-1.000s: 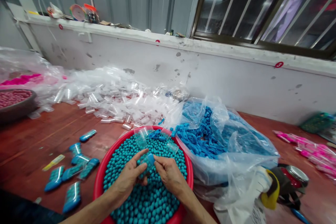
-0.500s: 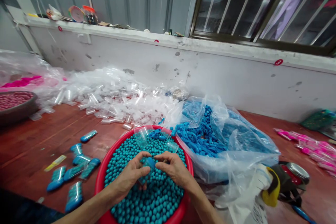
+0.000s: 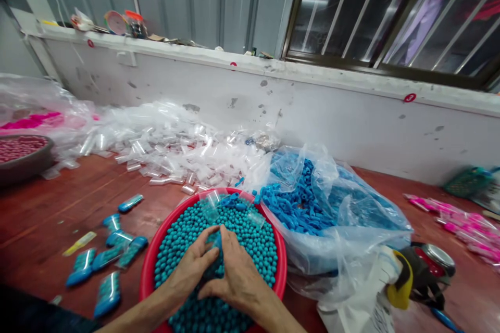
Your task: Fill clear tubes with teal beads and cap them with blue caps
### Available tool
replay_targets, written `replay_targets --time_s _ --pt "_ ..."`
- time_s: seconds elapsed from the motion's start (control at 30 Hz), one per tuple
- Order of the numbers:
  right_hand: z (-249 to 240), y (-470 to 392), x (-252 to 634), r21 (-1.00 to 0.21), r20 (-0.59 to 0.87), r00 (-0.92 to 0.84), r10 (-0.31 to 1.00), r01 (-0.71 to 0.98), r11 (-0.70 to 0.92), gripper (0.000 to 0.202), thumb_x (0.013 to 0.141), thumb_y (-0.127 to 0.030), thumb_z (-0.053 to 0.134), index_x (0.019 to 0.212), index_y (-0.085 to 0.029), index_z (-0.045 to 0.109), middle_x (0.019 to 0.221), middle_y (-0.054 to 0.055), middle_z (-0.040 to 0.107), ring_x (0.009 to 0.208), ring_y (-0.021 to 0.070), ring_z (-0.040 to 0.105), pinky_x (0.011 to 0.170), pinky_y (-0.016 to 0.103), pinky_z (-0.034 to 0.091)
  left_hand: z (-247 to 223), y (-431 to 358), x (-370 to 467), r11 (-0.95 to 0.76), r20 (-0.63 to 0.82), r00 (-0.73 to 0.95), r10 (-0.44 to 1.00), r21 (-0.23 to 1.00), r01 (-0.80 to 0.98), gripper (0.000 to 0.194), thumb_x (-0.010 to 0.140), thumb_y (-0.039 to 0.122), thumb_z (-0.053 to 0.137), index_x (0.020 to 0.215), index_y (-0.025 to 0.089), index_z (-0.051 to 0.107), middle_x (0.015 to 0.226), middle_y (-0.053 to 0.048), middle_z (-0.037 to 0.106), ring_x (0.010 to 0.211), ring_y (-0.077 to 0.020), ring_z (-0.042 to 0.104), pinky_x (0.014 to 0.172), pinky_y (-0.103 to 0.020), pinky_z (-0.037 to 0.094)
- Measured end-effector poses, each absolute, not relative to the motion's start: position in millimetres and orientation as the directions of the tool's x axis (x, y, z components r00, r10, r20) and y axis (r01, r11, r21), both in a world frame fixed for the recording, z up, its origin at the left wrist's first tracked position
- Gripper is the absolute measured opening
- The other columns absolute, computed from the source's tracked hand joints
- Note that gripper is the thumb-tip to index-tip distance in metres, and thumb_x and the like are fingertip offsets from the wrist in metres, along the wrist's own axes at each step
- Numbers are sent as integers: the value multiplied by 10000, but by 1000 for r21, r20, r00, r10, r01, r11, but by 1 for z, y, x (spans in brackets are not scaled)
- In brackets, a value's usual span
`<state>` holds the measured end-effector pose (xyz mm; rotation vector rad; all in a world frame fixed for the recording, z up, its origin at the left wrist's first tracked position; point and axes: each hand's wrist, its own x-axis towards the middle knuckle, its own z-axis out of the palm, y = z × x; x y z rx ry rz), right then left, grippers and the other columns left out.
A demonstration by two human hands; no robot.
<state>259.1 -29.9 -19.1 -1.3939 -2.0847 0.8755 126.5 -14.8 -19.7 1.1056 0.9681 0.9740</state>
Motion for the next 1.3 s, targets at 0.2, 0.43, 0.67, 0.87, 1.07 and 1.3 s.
replay_targets --time_s 0.2,0.43,0.67,0.87,1.07,1.3 --pt "-26 -37 247 -526 183 -303 935 774 353 847 616 -314 622 1342 -117 233 1160 193 485 972 313 545 775 429 464 -17 -18 130 139 -91 352 931 984 -114 246 742 291 537 958 173 555 851 -10 610 811 -165 526 737 -249 408" --pt "-31 -42 244 -468 62 -318 946 828 309 877 621 -369 616 1351 -98 214 1199 213 450 997 326 532 790 420 451 -33 -20 139 30 -48 206 977 996 88 88 745 270 492 768 187 513 767 -9 577 763 -169 521 709 -246 401" --pt "-20 -32 261 -555 -35 -418 908 764 330 793 740 -390 567 1381 -156 162 1281 149 421 1087 267 485 877 351 399 -18 -12 88 -182 11 268 963 759 625 290 766 233 446 1029 260 564 942 -31 660 901 -217 588 793 -291 392" --pt "-27 -4 274 -512 59 -350 935 793 329 288 838 -271 459 1091 -196 574 1018 62 635 964 200 568 843 287 402 -1 7 15 -55 95 33 995 246 968 390 832 229 304 1165 165 496 965 -136 636 847 -274 590 725 -364 406" --pt "-18 27 273 -222 162 -268 950 928 300 225 874 -204 387 939 -206 602 910 37 632 835 162 584 734 239 418 -4 10 45 -90 134 73 988 122 988 368 859 315 263 1000 178 574 860 -124 621 773 -267 581 646 -338 394" --pt "-15 76 271 44 167 -211 963 978 206 228 840 -97 381 936 -158 579 999 117 571 916 222 509 685 290 405 -28 27 114 -205 -12 225 974 370 906 255 788 353 443 898 160 568 876 -132 619 809 -285 590 684 -353 401"
